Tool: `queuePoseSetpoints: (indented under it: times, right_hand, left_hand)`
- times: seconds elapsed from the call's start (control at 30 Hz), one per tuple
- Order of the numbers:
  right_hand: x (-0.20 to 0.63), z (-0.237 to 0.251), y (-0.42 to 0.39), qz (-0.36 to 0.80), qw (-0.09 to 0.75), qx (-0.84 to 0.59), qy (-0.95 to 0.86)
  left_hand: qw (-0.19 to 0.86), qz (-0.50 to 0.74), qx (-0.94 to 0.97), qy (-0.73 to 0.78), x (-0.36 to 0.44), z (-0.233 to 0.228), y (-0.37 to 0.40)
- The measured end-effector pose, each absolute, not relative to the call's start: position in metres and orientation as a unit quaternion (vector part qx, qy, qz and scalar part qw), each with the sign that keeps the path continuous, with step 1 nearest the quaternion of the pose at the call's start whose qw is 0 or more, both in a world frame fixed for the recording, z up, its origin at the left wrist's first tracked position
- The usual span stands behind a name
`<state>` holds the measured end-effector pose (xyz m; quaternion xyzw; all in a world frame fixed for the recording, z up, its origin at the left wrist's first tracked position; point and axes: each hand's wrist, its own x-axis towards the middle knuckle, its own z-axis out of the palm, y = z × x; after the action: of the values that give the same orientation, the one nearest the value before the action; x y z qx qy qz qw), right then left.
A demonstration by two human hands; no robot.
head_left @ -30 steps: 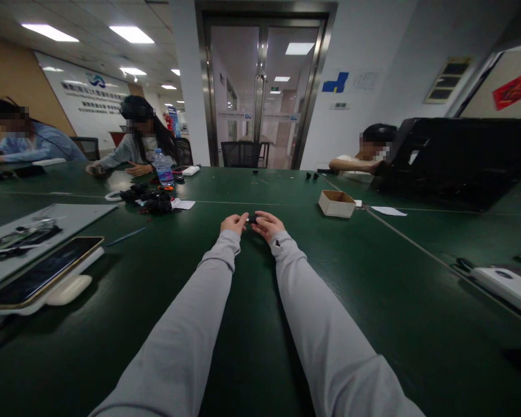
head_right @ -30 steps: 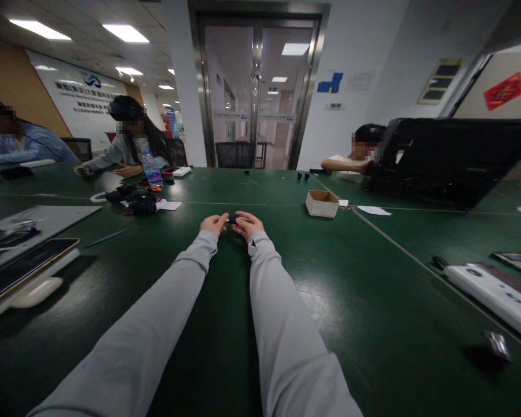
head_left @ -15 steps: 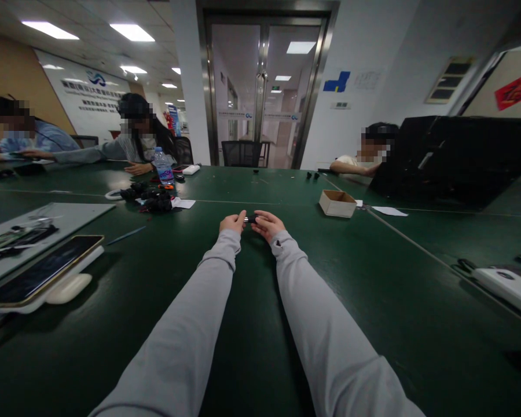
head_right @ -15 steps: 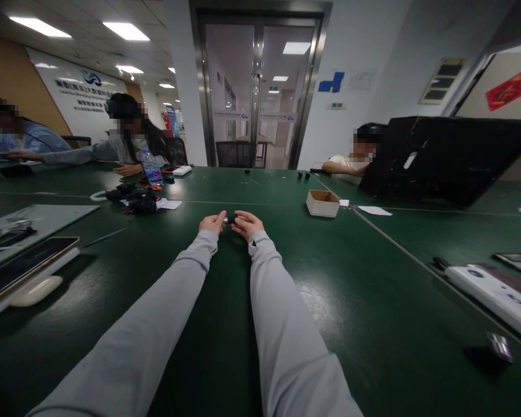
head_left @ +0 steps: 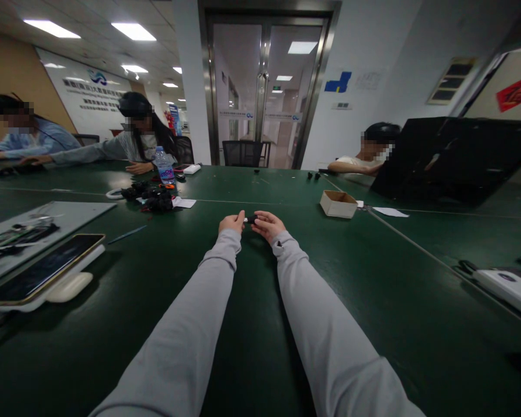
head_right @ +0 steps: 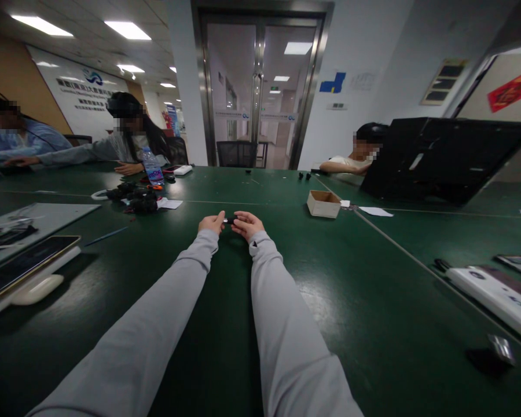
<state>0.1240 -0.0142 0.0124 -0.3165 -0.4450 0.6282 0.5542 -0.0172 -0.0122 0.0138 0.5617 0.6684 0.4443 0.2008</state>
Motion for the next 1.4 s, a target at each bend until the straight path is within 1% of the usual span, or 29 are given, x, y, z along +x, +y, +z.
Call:
queuePoseSetpoints:
  times: [0.13,0.4,0.53,0.6,0.73,0.83,0.97,1.1,1.4]
  right_hand:
    - [0.125,0.012,-0.014,0.638,0.550,-0.300,-0.447]
    - [0.124,0.018,-0.018,0.635,0.552,-0.331,-0.428]
    - [0.124,0.020,-0.019,0.635,0.563,-0.332,-0.412]
    - [0.124,0.019,-0.018,0.636,0.569,-0.332,-0.403]
    - [0.123,0.018,-0.015,0.635,0.574,-0.340,-0.389]
    - [0.123,0.019,-0.015,0.635,0.574,-0.353,-0.379]
    - [0.123,0.021,-0.016,0.630,0.582,-0.370,-0.357]
    - [0.123,0.022,-0.017,0.629,0.587,-0.377,-0.343]
    - [0.124,0.020,-0.015,0.629,0.588,-0.376,-0.341]
  left_hand:
    - [0.210,0.450,0.557,0.666,-0.017,0.014,-0.013]
    - [0.212,0.459,0.566,0.651,-0.015,0.017,-0.017]
    - [0.210,0.484,0.575,0.626,-0.014,0.017,-0.018]
    - [0.226,0.508,0.568,0.606,-0.014,0.015,-0.016]
    - [0.298,0.574,0.536,0.543,-0.011,0.011,-0.010]
    - [0.325,0.604,0.526,0.503,-0.008,0.010,-0.008]
    - [0.339,0.607,0.539,0.476,-0.007,0.015,-0.013]
    - [0.376,0.609,0.544,0.438,-0.008,0.018,-0.016]
    - [0.413,0.614,0.530,0.413,-0.010,0.008,-0.006]
